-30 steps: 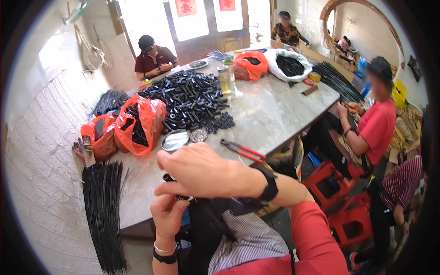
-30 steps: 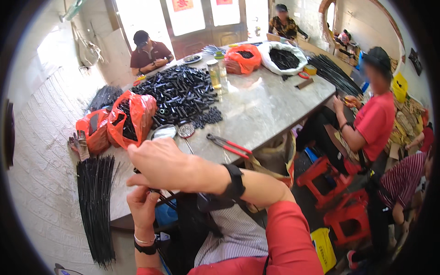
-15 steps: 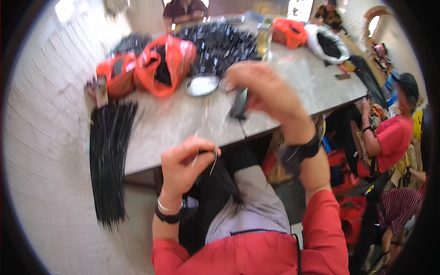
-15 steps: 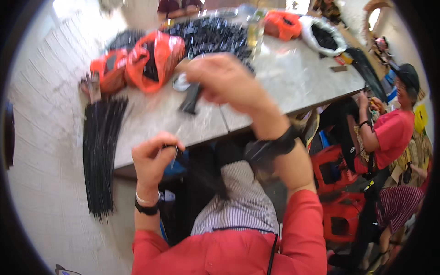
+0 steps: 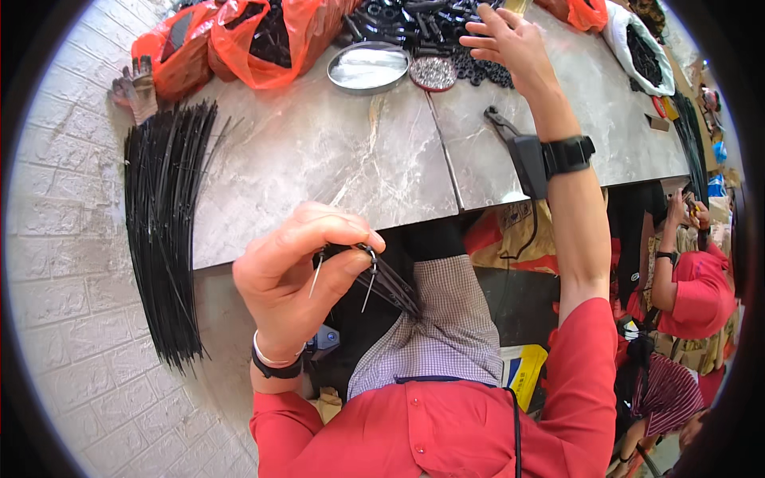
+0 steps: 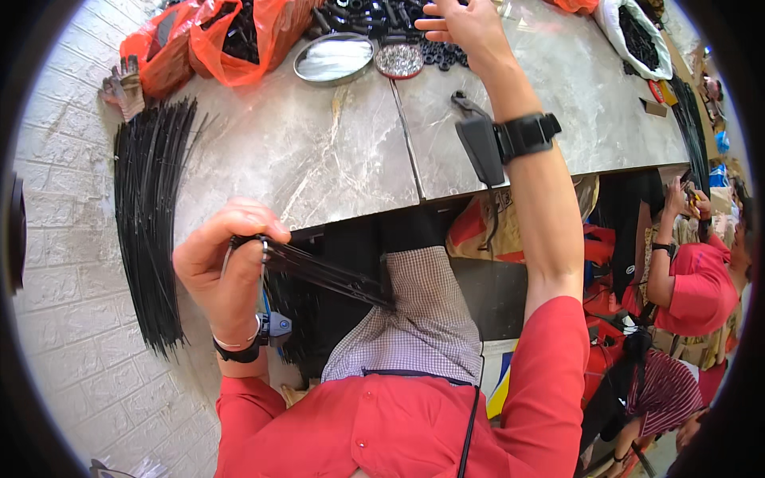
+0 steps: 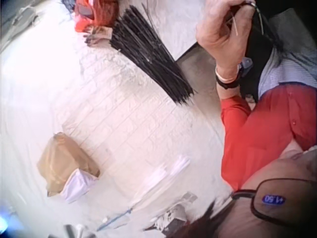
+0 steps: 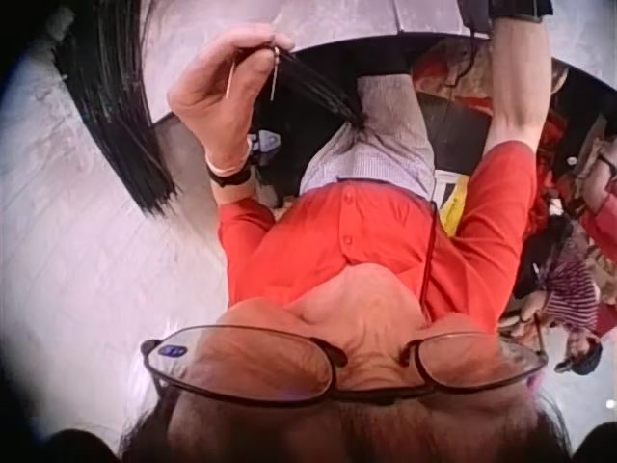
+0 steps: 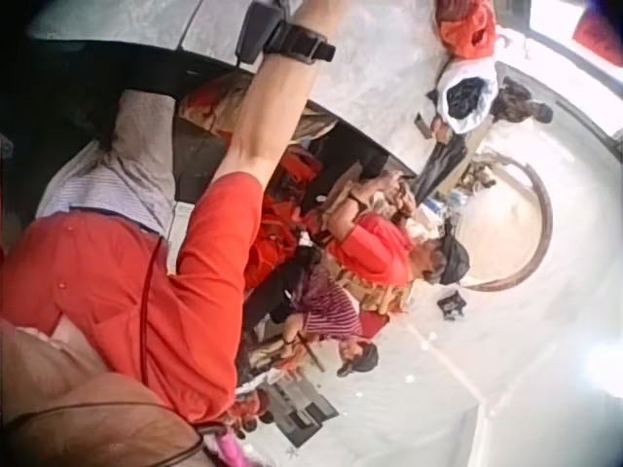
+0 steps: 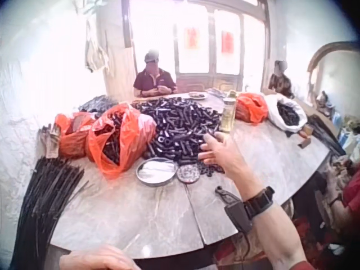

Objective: Assembling small black plastic components by inserting metal wires/struts and using pliers to secure them.

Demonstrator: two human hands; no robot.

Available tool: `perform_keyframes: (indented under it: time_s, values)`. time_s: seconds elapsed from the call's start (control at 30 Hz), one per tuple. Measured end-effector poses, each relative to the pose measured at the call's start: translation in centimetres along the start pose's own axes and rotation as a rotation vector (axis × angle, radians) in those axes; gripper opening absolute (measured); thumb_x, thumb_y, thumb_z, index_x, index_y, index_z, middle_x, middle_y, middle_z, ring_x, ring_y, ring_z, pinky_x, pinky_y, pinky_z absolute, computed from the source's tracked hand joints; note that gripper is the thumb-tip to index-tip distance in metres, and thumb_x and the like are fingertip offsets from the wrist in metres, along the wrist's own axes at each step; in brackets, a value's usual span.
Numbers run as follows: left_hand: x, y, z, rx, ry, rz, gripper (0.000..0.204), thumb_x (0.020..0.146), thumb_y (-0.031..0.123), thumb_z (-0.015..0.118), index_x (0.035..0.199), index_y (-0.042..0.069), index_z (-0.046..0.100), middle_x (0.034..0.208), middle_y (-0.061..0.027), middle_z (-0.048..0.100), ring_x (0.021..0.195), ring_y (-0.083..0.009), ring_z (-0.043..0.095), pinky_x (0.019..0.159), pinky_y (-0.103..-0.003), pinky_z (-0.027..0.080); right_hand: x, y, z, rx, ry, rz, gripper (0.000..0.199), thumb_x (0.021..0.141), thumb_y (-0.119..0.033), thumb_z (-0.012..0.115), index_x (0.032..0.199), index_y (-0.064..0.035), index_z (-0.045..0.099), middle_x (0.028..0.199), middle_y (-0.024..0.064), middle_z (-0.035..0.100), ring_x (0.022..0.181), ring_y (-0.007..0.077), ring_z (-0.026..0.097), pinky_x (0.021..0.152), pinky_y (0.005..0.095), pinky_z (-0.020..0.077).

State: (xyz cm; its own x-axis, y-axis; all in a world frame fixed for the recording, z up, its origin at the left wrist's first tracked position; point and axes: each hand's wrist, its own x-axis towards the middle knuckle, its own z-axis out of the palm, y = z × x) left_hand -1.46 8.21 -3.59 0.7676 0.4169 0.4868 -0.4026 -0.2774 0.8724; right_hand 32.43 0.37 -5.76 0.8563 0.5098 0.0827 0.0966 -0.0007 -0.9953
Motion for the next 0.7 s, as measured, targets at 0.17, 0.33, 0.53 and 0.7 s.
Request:
perform_keyframes:
  time_s: [0.17,0.33,0.53,0.7]
  values:
    - [0.3,0.0,-1.1,-0.038,0.091,-0.009,0.015,0.078,-0.007,0.060,0.093,-0.007,0.060,0.081,-0.0176,0.062,0.073,-0.0213,0.059,0.063,-0.029,0.049,-12.1,-7.1,-0.1,-0.273,-0.338,-0.421,0.021,0.093,-0.014,0.054,0.101,0.0035,0.062,0.083,0.0090,0.066,0.072,0.0159,0.063,0.064,0.0242,0.0489]
    - [0.6,-1.8,-2.7,0.099,0.155,-0.032,0.014,0.088,-0.002,0.053,0.101,-0.006,0.058,0.087,-0.0174,0.060,0.076,-0.0201,0.057,0.064,-0.027,0.049,-15.3,-2.8,-1.2,-0.465,-0.245,-0.198,0.009,0.085,-0.007,0.063,0.090,0.0000,0.067,0.074,0.0057,0.065,0.064,0.0138,0.062,0.056,0.0250,0.0449]
    - [0.1,-1.2,-2.3,0.120,0.234,-0.086,0.013,0.088,-0.004,0.053,0.100,-0.005,0.059,0.088,-0.0163,0.060,0.074,-0.0186,0.057,0.062,-0.027,0.049,-14.2,8.7,0.3,-0.885,-0.118,-0.439,0.022,0.083,-0.025,0.068,0.074,-0.0062,0.061,0.063,0.0104,0.059,0.056,0.0257,0.059,0.051,0.0343,0.0439]
    - [-0.4,-1.2,-1.9,0.055,0.191,-0.102,0.012,0.082,-0.004,0.061,0.094,-0.005,0.062,0.085,-0.0143,0.066,0.080,-0.0203,0.064,0.076,-0.030,0.050,-13.0,9.4,-2.2,-0.532,-0.335,-0.160,0.021,0.086,-0.022,0.065,0.093,-0.0028,0.065,0.068,0.0056,0.063,0.059,0.0141,0.058,0.053,0.0279,0.0442]
